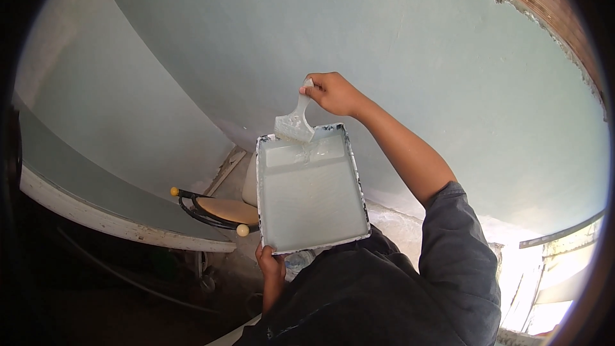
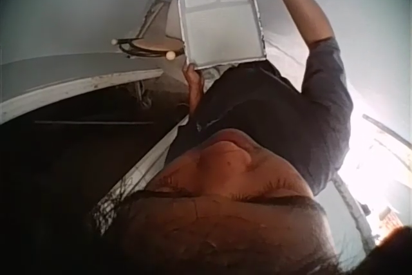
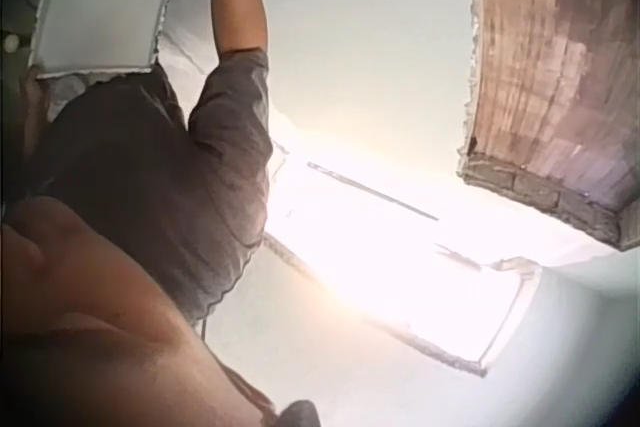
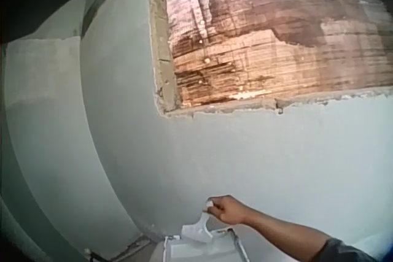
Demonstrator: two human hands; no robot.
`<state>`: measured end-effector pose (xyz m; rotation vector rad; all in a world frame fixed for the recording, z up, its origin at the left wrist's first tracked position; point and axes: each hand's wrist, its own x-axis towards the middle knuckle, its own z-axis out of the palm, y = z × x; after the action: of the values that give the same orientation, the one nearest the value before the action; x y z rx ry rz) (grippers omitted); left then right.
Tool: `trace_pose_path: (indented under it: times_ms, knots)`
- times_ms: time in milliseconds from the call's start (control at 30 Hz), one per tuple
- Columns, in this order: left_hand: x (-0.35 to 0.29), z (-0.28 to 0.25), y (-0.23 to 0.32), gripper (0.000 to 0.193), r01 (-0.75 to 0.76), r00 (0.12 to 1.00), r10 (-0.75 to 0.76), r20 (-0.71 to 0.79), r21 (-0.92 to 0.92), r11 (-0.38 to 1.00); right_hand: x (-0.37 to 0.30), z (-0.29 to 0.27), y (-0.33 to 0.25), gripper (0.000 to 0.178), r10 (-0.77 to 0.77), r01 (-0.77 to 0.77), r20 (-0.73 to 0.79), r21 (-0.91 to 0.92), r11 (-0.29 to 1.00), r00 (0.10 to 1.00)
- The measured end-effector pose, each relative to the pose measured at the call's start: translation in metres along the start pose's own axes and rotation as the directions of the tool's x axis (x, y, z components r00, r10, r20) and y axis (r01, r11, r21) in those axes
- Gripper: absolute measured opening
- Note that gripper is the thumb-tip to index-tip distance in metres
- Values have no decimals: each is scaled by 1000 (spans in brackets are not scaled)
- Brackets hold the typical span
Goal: The recorder is thinning white paint by adding water from a plastic bottle into a paint tray and a bucket.
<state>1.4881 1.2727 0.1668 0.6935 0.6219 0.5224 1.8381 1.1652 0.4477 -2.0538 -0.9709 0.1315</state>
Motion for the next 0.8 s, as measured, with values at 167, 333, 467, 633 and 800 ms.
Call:
trace_pose_path:
  times_ms: [167, 333, 467, 633, 800]
  knots:
    - [0, -1, 2, 47, -13, 999, 13, 30, -1, 1000, -15, -16, -40, 30, -222, 221, 21, -231, 947, 975]
    - [1, -1, 2, 46, -56, 998, 56, 9, -6, 998, -25, -7, -28, 26, -290, 317, 131, -321, 892, 948]
    - [-1, -1, 1, 47, -64, 998, 64, -11, -31, 997, -33, 5, 2, 22, -276, 363, 250, -446, 818, 928]
    - [3, -12, 0, 46, -34, 999, 34, 22, -20, 999, -35, 30, 26, 21, -223, 353, 297, -521, 777, 929]
    - [7, -16, 2, 46, -7, 997, 8, 73, -14, 1000, -27, 57, 30, 20, -247, 334, 236, -491, 805, 940]
